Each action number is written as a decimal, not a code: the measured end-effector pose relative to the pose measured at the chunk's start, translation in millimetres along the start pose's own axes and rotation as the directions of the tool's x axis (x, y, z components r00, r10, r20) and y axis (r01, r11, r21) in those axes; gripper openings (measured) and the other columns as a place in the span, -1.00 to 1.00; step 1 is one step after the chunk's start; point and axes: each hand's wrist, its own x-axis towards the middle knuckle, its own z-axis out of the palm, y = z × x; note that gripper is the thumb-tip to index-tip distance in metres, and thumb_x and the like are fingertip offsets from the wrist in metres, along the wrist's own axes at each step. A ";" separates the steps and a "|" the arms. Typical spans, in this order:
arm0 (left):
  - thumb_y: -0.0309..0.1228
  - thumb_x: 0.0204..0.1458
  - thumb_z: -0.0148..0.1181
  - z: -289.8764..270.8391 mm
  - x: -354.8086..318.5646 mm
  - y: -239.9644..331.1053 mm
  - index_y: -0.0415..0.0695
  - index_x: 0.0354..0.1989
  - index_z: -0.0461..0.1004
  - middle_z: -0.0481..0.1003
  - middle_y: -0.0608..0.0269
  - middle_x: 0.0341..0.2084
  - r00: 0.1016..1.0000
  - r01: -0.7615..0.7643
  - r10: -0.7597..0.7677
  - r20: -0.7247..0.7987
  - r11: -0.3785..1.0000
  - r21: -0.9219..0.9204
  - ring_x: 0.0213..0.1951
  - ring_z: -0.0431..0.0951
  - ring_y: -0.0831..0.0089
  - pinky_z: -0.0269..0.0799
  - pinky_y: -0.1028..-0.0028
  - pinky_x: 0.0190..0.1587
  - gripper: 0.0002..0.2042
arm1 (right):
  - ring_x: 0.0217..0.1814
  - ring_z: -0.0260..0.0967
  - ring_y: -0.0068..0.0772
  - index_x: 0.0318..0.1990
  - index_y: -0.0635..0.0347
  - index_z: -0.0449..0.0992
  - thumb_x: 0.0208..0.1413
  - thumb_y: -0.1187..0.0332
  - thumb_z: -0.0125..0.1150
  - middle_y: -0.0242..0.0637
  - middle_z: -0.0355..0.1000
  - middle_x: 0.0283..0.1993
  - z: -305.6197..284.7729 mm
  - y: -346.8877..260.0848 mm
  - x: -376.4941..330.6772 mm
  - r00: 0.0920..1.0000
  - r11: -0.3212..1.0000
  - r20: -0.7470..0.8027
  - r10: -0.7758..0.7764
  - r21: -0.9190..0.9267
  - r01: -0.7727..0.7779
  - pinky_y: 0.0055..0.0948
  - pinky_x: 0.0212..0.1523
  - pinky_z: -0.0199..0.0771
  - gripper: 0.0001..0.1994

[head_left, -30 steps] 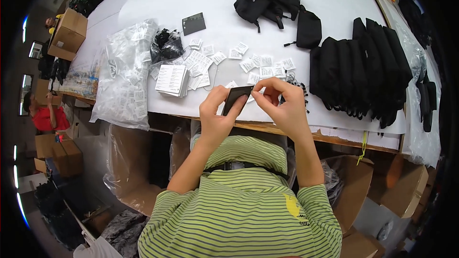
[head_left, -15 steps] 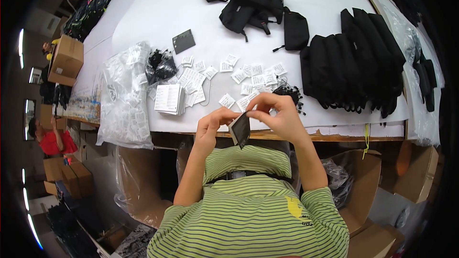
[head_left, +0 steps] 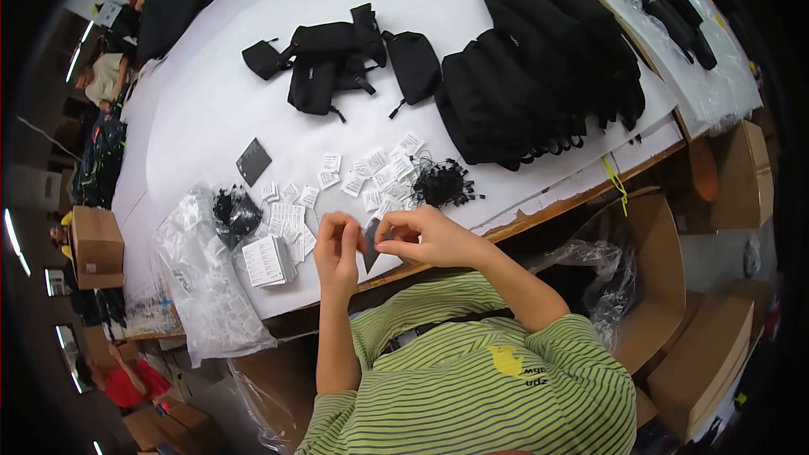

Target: Placing silica gel packets and instruction cards into small black zipper pouches.

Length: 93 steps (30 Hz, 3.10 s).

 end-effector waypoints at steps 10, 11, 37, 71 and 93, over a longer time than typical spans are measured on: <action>-0.31 -0.13 0.30 93.8 184.3 -126.3 -0.21 -0.03 0.33 0.38 -0.03 -0.11 0.917 -0.308 0.392 0.077 0.572 0.760 -0.15 0.42 0.13 0.29 0.25 0.00 -0.52 | -0.59 0.18 -0.77 -0.34 0.24 0.48 0.08 0.38 0.22 -0.51 0.35 -0.56 -6.7 1.7 -47.3 0.989 0.992 -0.127 0.081 0.101 -0.068 -0.70 -0.58 0.16 -0.88; -0.33 -0.12 0.28 102.2 191.4 -121.4 -0.23 -0.06 0.36 0.41 0.01 -0.13 0.861 -0.374 0.492 0.129 0.443 0.815 -0.13 0.42 0.10 0.26 0.23 0.04 -0.56 | -0.59 0.18 -0.77 -0.34 0.24 0.48 0.08 0.38 0.22 -0.51 0.36 -0.56 -6.1 4.2 -51.3 0.988 0.991 -0.123 0.089 0.113 -0.075 -0.70 -0.59 0.16 -0.88; -0.63 -0.17 0.11 -36.4 -19.6 -65.5 0.00 -0.23 0.51 0.28 0.20 0.12 0.955 -0.241 0.068 0.287 0.741 0.626 0.16 0.16 0.09 0.11 0.21 0.17 -0.70 | -0.63 0.08 -0.87 -0.37 0.26 0.49 0.05 0.44 0.23 -0.60 0.26 -0.64 5.2 3.2 -61.1 0.934 0.974 -0.282 0.221 0.018 -0.225 -0.75 -0.60 -0.01 -0.92; -0.48 0.17 -0.02 -3.8 -60.9 -3.3 -0.19 -0.25 0.29 0.38 0.30 -0.36 0.949 0.007 -0.150 -0.278 0.890 -0.457 -0.44 0.36 0.61 0.27 0.61 -0.30 -0.94 | -0.40 0.24 -0.72 -0.32 0.20 0.37 0.03 0.54 0.18 -0.48 0.34 -0.41 7.3 2.7 -35.4 0.921 0.993 -0.386 0.058 0.115 -0.014 -0.68 -0.32 0.22 -0.89; -0.42 0.16 0.04 13.3 -25.7 -21.5 -0.15 -0.30 0.28 0.33 0.34 -0.47 0.929 0.307 -0.157 0.334 0.833 -0.461 -0.55 0.28 0.65 0.28 0.62 -0.40 -0.90 | -0.41 0.09 -0.78 -0.28 0.23 0.42 0.07 0.50 0.18 -0.56 0.25 -0.44 -17.9 16.2 -20.5 0.941 1.000 -0.339 -0.016 0.013 0.022 -0.76 -0.34 0.07 -0.91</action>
